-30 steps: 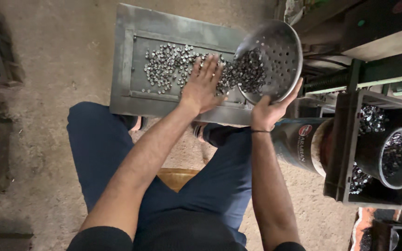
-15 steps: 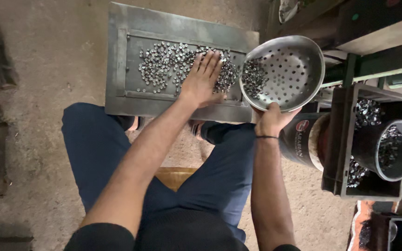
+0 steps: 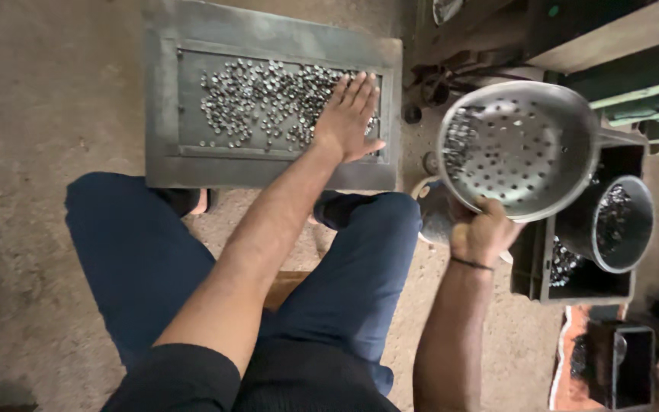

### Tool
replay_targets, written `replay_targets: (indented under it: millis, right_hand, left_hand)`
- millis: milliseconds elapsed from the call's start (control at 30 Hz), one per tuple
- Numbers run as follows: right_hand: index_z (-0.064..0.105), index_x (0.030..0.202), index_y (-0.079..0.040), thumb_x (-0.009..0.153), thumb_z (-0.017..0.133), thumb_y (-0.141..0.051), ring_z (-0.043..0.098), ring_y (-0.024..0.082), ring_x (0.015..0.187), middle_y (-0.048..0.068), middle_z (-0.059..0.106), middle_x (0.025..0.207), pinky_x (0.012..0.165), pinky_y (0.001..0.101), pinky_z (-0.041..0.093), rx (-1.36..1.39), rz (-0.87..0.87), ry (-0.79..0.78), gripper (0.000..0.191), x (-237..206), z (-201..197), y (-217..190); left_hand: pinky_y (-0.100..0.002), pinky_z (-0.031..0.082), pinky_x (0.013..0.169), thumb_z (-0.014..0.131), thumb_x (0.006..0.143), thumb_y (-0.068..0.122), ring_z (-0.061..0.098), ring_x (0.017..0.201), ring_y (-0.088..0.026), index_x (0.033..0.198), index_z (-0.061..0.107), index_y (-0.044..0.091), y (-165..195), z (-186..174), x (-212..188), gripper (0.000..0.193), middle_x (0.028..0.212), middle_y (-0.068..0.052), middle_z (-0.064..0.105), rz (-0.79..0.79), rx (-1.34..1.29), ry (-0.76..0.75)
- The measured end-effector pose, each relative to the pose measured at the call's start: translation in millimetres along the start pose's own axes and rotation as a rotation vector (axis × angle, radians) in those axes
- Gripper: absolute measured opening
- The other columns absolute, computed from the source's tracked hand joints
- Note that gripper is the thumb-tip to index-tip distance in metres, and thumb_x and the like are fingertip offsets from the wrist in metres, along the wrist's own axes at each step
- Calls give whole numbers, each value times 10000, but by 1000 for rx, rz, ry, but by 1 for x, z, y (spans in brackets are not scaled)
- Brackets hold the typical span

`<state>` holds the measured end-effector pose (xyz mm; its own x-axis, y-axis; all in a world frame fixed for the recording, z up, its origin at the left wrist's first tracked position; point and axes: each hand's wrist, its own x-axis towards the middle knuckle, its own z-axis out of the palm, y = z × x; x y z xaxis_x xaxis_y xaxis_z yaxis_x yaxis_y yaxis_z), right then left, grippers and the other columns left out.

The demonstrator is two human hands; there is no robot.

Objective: The person sits on a chair and pours small metal fasteners from a perforated metal colander onto a flat metal tray. They then spread the fasteners across the tray with both hands, arranging them in a single layer over the tray surface.

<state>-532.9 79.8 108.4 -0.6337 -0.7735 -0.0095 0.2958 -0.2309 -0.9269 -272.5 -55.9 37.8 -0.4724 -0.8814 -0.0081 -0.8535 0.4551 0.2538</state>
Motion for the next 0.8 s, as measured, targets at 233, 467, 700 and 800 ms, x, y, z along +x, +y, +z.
replay_targets:
  millis: [233,467,700,800]
  right_hand:
    - [528,1243,80,866,493,36,728,388,1004,232,646,1150,873,514,640,124,157,179,381,28,-103,-98]
    - [608,1162,208,950,495,10,722,427,943,295,686,1085,860,520,680,363,22,421,312,85,-201,-157]
    - [708,1235,115,992,493,-49,772,407,1154,249,757,1282,927,500,652,272,185,307,363,129,-248,-152]
    - [715,1234,108,985,512,-47,768,387,1150,238,759,1274,937,483,645,190,241,327,357,134,-247,-147]
  left_hand:
    - [-488,-14,1264,445,895,760,15,1578,-330,1619,171,-4,-32,2,-33,1087,1703,-194,73,-27,-26,-48]
    - [-472,-29,1276,390,950,756,1,1586,-335,1621,153,-40,-90,1,-76,1067,1703,-229,40,-58,-33,59]
    - [-519,3,1289,436,957,742,80,1597,-383,1622,232,-33,-122,-10,-111,1041,1707,-253,121,-102,-20,141]
    - [-540,18,1274,471,958,710,103,1578,-404,1627,270,34,-141,-22,-120,972,1694,-270,151,-110,-12,168]
